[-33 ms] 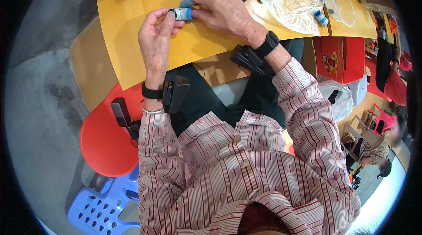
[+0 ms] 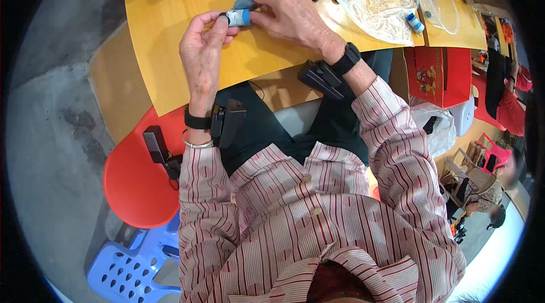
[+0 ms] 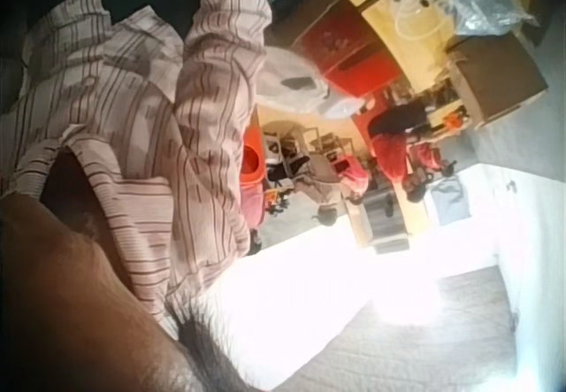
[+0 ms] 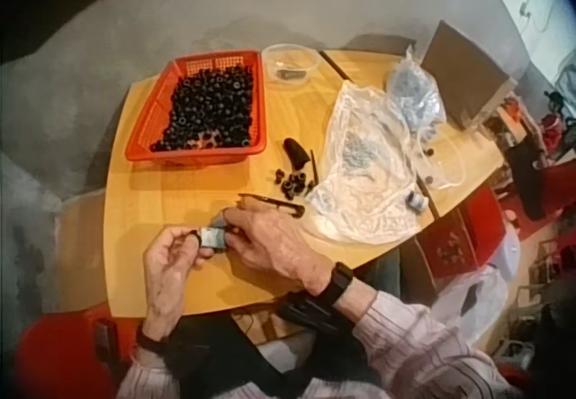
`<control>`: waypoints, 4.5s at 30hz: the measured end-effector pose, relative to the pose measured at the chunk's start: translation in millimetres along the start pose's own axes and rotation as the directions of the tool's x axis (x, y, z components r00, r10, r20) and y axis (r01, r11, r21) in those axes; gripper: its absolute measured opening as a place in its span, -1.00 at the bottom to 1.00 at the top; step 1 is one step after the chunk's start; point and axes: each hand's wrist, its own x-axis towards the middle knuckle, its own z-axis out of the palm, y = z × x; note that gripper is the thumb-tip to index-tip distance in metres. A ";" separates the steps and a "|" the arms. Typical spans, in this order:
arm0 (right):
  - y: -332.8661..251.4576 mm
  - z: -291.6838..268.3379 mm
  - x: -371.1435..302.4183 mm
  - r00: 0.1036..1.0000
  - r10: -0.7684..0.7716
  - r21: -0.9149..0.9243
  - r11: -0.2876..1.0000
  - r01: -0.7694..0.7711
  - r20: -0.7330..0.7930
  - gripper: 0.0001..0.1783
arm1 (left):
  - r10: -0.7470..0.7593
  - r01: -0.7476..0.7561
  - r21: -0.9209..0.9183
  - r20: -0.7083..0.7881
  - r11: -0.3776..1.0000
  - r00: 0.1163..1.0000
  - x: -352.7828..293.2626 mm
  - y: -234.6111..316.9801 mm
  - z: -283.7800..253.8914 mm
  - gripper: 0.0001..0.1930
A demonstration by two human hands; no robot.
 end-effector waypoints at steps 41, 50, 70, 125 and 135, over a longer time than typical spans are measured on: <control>-23.8 -53.5 -72.2 0.874 0.399 0.712 0.527 -0.465 0.275 -0.76 | 0.386 -0.387 -0.042 0.228 0.921 0.894 -59.5 -1.1 45.1 -0.86; -27.5 -48.6 -76.0 0.939 0.336 0.560 0.764 -0.320 0.077 -0.73 | 0.373 -0.414 0.104 0.283 0.904 0.884 -61.4 5.8 43.7 -0.85; -22.9 -64.2 -87.3 0.843 0.427 0.754 0.419 -0.506 0.328 -0.64 | 0.199 -0.145 -0.197 0.290 0.970 0.936 -64.1 0.2 45.7 -0.86; -60.1 -37.2 -74.9 0.982 0.104 0.299 0.953 -0.052 -0.159 -0.34 | -0.142 0.139 -0.429 0.025 0.892 0.990 -38.0 1.0 51.8 -0.84; -52.2 -35.2 -67.3 0.974 -0.192 -0.013 0.981 0.191 -0.118 -0.50 | -0.159 0.156 -0.500 0.037 0.852 0.987 -45.6 -2.8 50.1 -0.79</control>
